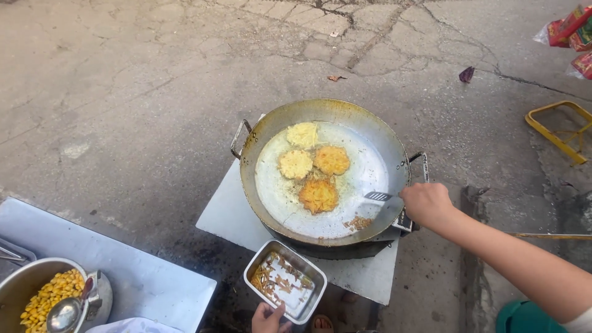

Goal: Frying and flipping corn cakes in a large pan using a spatula, tongs, and chopsticks at an outdoor food stall.

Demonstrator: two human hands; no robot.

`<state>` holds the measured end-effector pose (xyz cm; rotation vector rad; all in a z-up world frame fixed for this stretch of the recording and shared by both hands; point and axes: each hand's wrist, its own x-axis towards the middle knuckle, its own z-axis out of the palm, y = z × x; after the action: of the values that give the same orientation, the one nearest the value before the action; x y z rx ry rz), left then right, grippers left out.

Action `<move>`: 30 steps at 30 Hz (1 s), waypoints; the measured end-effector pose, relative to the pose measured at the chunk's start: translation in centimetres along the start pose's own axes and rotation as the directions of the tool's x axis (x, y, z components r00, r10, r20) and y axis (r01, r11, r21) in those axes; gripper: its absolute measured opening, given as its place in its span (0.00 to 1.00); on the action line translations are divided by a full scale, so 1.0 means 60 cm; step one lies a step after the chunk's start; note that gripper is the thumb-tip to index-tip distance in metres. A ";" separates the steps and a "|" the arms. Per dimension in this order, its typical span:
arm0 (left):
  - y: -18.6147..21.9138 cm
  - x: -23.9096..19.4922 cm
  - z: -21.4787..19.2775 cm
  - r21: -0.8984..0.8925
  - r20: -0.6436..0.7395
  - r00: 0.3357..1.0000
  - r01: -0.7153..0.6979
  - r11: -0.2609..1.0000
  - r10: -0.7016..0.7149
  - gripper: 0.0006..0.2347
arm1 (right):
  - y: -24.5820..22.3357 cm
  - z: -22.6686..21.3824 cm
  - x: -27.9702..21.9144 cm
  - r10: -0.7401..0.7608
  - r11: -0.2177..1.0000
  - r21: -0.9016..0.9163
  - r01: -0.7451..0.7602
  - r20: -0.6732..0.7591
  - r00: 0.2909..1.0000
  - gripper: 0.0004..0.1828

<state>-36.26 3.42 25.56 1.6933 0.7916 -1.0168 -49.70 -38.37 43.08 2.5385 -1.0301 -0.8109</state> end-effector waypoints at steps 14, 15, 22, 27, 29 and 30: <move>0.004 -0.001 0.022 -0.064 0.122 0.993 0.015 0.998 -0.007 0.13 | -0.238 -0.148 -0.039 -0.333 0.941 -0.023 0.339 0.131 0.934 0.12; 0.005 0.001 0.022 -0.052 0.125 0.992 0.023 0.998 -0.017 0.12 | -0.240 -0.132 -0.022 -0.331 0.940 -0.068 0.333 0.042 0.943 0.15; -0.002 0.003 0.022 -0.059 0.183 0.982 -0.025 0.998 0.035 0.14 | -0.224 -0.082 -0.042 -0.488 0.849 -0.247 0.468 -0.023 0.873 0.26; -0.014 0.016 0.029 -0.100 0.205 0.978 -0.022 0.995 0.042 0.16 | -0.213 -0.113 -0.036 -0.368 0.927 -0.045 0.373 0.101 0.924 0.18; -0.020 0.026 0.036 -0.112 0.204 0.978 -0.016 0.994 0.039 0.16 | -0.230 -0.159 -0.058 -0.361 0.930 -0.007 0.368 0.186 0.914 0.17; -0.024 0.030 0.038 -0.121 0.202 0.979 -0.009 0.993 0.033 0.16 | -0.239 -0.179 -0.070 -0.355 0.933 0.034 0.360 0.272 0.894 0.16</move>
<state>-37.33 1.80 22.92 1.4663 0.6855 -1.0866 -37.90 -24.76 46.90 2.6926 -0.6205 -1.2958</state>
